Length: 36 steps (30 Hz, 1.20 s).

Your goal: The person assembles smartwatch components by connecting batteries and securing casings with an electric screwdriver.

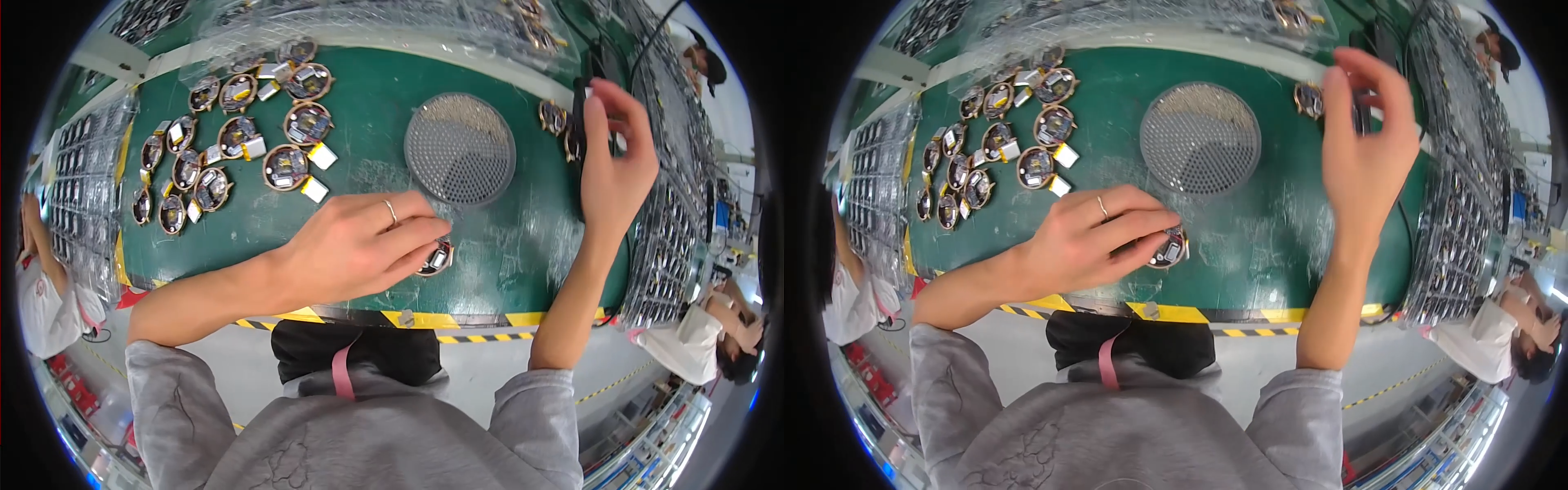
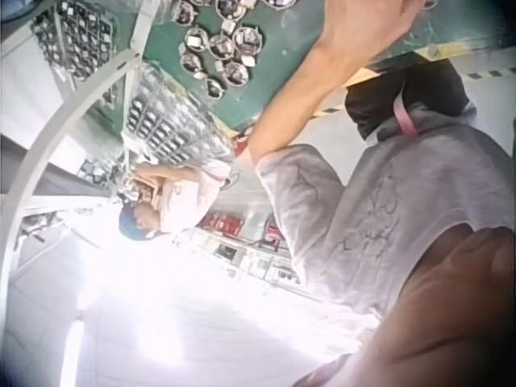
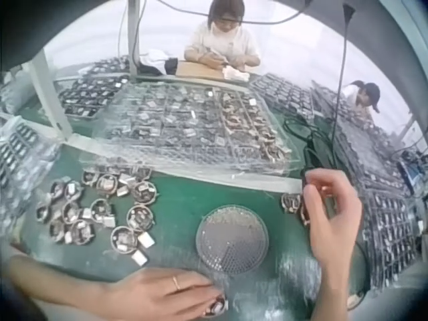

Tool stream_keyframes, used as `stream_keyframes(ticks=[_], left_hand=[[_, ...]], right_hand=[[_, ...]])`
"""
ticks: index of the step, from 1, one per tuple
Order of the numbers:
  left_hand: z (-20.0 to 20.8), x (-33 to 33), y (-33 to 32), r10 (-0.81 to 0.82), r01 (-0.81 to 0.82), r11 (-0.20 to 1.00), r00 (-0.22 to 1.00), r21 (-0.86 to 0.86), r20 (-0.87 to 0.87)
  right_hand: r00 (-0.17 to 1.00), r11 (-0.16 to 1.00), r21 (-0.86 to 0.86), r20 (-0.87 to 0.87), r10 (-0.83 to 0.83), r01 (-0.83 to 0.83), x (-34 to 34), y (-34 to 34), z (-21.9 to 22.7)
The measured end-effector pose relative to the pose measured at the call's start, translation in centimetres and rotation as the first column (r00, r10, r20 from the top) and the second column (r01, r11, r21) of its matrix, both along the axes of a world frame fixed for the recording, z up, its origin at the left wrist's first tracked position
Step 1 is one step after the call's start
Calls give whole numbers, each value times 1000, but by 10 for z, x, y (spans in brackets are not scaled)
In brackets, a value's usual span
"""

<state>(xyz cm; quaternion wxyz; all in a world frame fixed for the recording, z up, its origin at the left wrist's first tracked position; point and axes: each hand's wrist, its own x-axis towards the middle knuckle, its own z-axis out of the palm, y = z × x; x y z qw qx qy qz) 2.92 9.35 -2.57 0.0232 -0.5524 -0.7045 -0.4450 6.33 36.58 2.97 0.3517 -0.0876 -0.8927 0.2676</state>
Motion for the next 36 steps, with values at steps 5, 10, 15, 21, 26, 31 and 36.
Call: stream_keyframes(ticks=[5,10,15,21,26,31,36], left_hand=[[8,-19,4,87,-73,973,995,219,-57],[12,-30,3,172,-120,922,979,367,-112],[13,-32,2,218,-125,894,960,430,-174],[14,-29,-2,218,-174,918,972,358,-88],[12,-30,-4,194,-192,924,981,330,27],[5,-25,-1,147,-177,944,981,278,125],[6,-26,-1,126,-172,951,975,259,185]], right_hand=[[709,531,-808,216,672,-258,20,-62,11],[650,434,-878,212,730,-201,21,-66,7],[586,318,-919,128,800,-234,22,-66,11],[595,285,-939,119,795,-193,23,-74,15],[698,438,-871,171,696,-223,25,-69,12],[804,518,-813,109,585,-267,24,-73,11],[805,533,-786,77,588,-314,23,-76,12]])
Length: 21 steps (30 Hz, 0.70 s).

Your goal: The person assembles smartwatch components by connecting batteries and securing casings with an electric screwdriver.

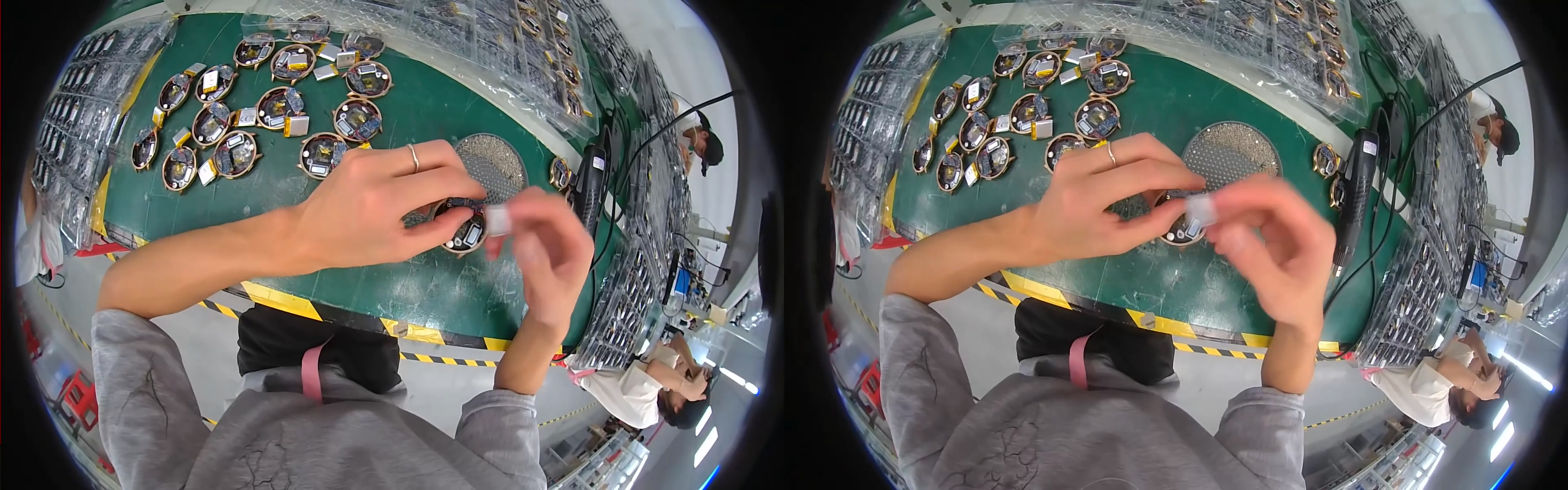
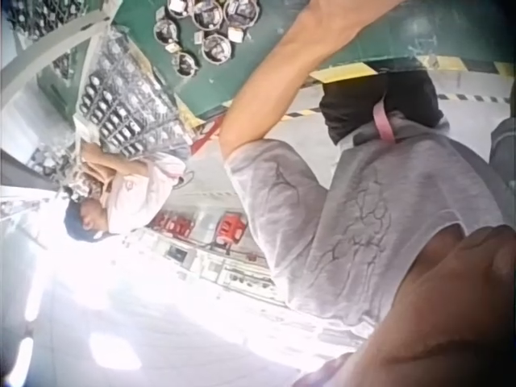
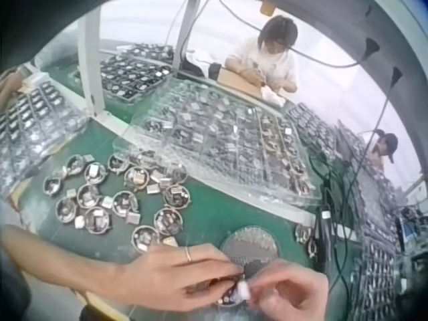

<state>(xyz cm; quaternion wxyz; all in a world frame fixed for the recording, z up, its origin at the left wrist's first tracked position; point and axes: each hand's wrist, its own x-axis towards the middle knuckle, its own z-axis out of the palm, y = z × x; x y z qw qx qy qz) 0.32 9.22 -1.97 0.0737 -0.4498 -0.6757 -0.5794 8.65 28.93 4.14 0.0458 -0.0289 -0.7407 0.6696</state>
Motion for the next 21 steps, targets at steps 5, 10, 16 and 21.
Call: stream_keyframes(ticks=[5,10,16,21], left_hand=[[1,2,1,4,-4,1000,1000,4,12],[1,-1,0,89,-82,995,982,48,-168],[7,-5,3,185,-249,968,810,-41,-556],[6,-2,1,196,-267,961,838,-70,-510]], right_hand=[[949,969,127,-210,233,-210,2,11,-7],[965,978,-194,228,125,-81,2,-16,-4],[980,990,-126,179,87,-65,4,-18,-14],[981,992,-120,181,71,-50,3,-24,-15]])
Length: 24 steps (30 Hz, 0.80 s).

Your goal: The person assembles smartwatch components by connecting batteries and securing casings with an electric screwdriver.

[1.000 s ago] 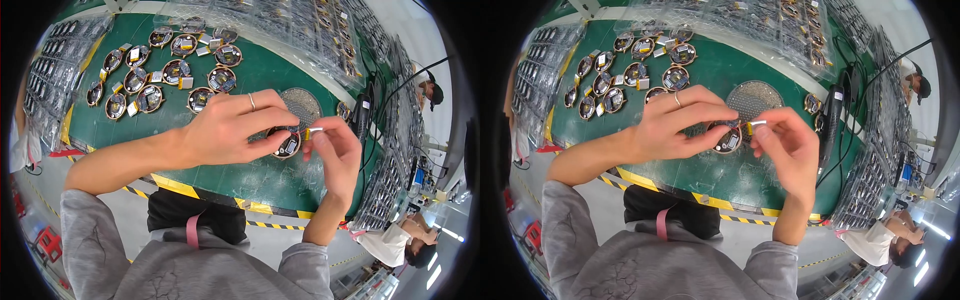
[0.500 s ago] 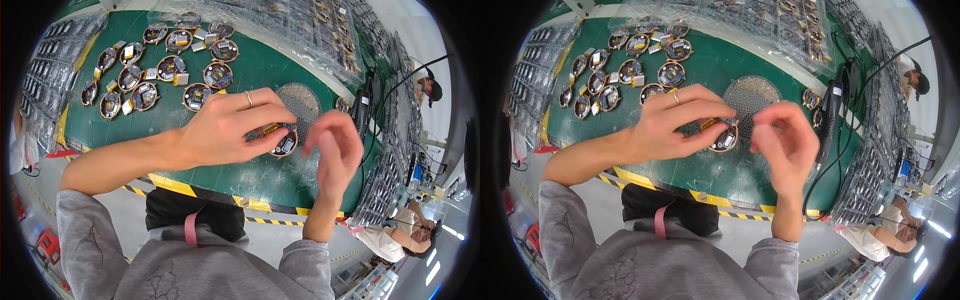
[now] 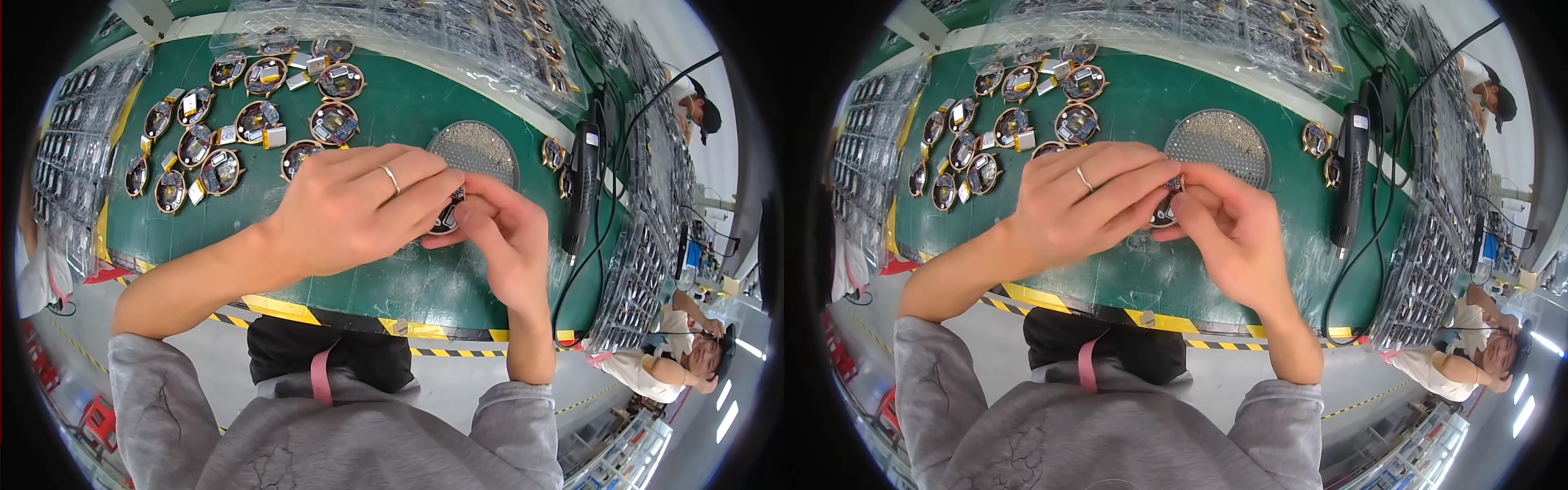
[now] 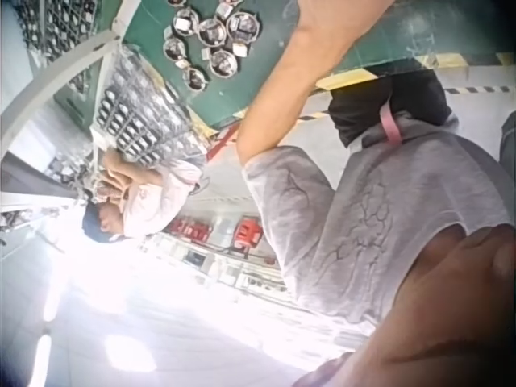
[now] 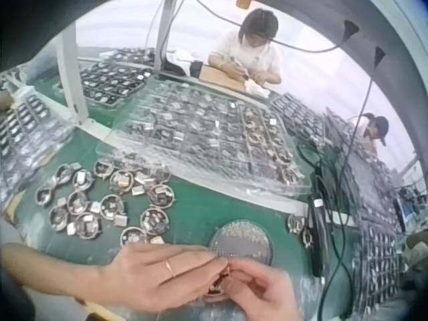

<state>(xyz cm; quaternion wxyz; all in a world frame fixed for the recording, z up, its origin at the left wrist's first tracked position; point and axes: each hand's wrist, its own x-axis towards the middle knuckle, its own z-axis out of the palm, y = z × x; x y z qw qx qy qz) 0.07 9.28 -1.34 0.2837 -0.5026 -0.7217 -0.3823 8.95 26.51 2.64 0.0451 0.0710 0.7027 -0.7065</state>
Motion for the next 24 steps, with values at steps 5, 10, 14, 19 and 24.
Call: stream_keyframes(ticks=[5,10,14,19,24], left_hand=[[-2,-1,2,-30,28,998,999,63,26],[0,-2,3,-80,77,991,996,109,26],[2,-2,-1,-119,114,989,992,99,47],[0,-5,2,-206,196,976,972,98,109],[4,-1,2,-203,191,979,953,75,223]], right_hand=[[1000,1000,-16,18,-18,18,1,1,1],[997,998,40,-72,41,-38,4,4,1],[997,999,14,-63,37,-36,3,-1,-1],[999,991,-130,19,-35,37,2,-2,2],[994,973,-224,73,81,-62,-4,14,7]])
